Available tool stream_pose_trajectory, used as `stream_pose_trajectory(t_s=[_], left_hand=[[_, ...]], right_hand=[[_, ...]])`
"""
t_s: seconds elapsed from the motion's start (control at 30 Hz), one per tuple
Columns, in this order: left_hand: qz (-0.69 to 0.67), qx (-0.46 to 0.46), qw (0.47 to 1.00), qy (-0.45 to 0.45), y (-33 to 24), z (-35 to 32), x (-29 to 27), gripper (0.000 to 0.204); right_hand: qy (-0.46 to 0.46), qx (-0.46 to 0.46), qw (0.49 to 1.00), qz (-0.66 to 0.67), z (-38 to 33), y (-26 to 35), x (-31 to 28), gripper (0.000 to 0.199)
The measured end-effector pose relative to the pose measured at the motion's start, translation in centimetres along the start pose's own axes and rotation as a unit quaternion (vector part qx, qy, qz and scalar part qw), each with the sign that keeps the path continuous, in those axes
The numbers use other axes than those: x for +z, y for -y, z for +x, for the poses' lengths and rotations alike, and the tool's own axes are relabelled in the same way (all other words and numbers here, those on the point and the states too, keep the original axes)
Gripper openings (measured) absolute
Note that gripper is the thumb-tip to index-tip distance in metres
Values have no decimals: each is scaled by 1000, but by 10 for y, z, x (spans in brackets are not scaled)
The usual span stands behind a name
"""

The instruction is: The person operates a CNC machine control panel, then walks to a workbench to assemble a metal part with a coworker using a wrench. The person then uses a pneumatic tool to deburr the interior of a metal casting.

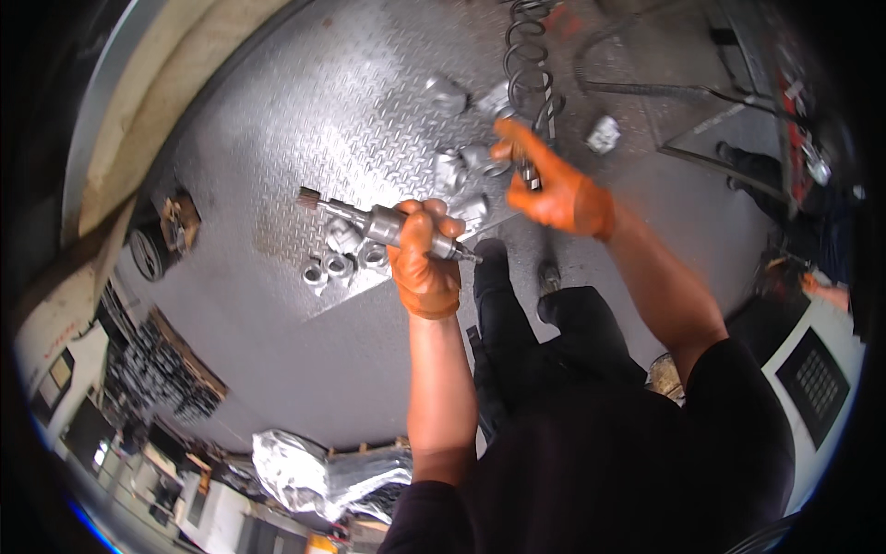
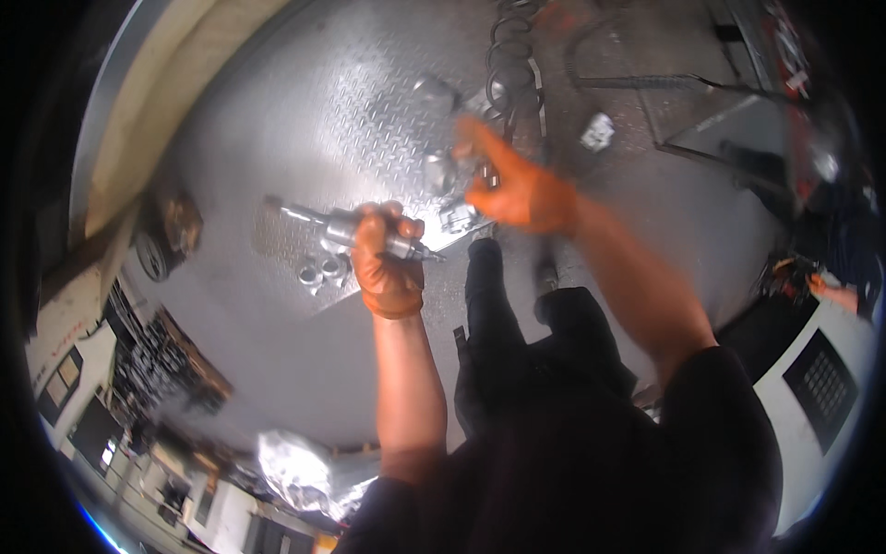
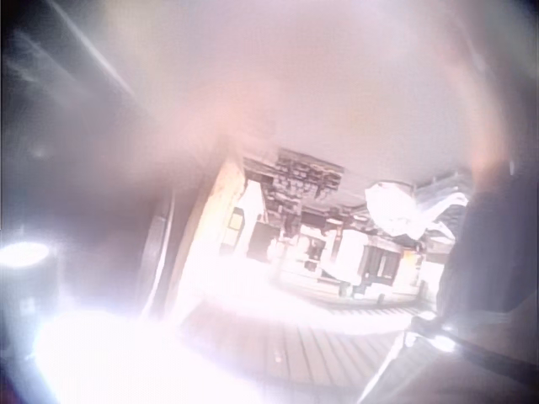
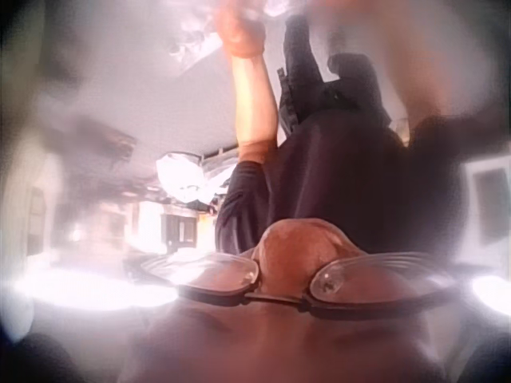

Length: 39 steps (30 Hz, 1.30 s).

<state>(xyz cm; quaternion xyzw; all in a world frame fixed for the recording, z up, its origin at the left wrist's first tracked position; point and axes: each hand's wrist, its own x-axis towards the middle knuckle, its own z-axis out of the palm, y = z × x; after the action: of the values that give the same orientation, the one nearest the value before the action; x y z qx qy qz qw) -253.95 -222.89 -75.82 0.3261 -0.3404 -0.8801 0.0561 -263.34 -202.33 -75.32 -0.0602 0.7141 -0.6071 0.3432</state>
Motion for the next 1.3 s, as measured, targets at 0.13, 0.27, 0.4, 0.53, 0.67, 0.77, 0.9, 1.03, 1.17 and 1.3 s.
stream_pose_trajectory(t_s=[0.13,0.27,0.4,0.53,0.67,0.77,0.9,1.03,1.17,1.3], left_hand=[[-97,21,990,101,-23,-52,95,21],[-77,67,985,142,-44,-119,167,23],[-68,54,986,146,-50,-203,207,23],[-36,87,969,228,-37,-283,231,31],[-79,48,934,344,-33,-351,242,55],[-65,60,927,364,-28,-387,245,48],[-71,52,911,403,-15,-415,244,37],[-9,66,883,464,-27,-420,230,42],[-24,51,891,451,-37,-451,234,57],[-58,48,906,416,-57,-468,247,43]], right_hand=[[-43,-58,990,-119,-127,50,-17,49],[-144,-303,872,-355,-227,82,-33,40],[-198,-334,852,-352,-309,120,-32,44],[-179,-221,953,-105,-374,133,-7,46],[-248,-203,947,13,-441,142,9,52],[-305,-226,924,-42,-473,141,10,47],[-364,-343,844,-196,-493,123,17,40],[-341,-364,849,-178,-513,124,16,40],[-308,-329,890,-75,-524,117,9,39],[-322,-353,868,-132,-525,120,5,36]])
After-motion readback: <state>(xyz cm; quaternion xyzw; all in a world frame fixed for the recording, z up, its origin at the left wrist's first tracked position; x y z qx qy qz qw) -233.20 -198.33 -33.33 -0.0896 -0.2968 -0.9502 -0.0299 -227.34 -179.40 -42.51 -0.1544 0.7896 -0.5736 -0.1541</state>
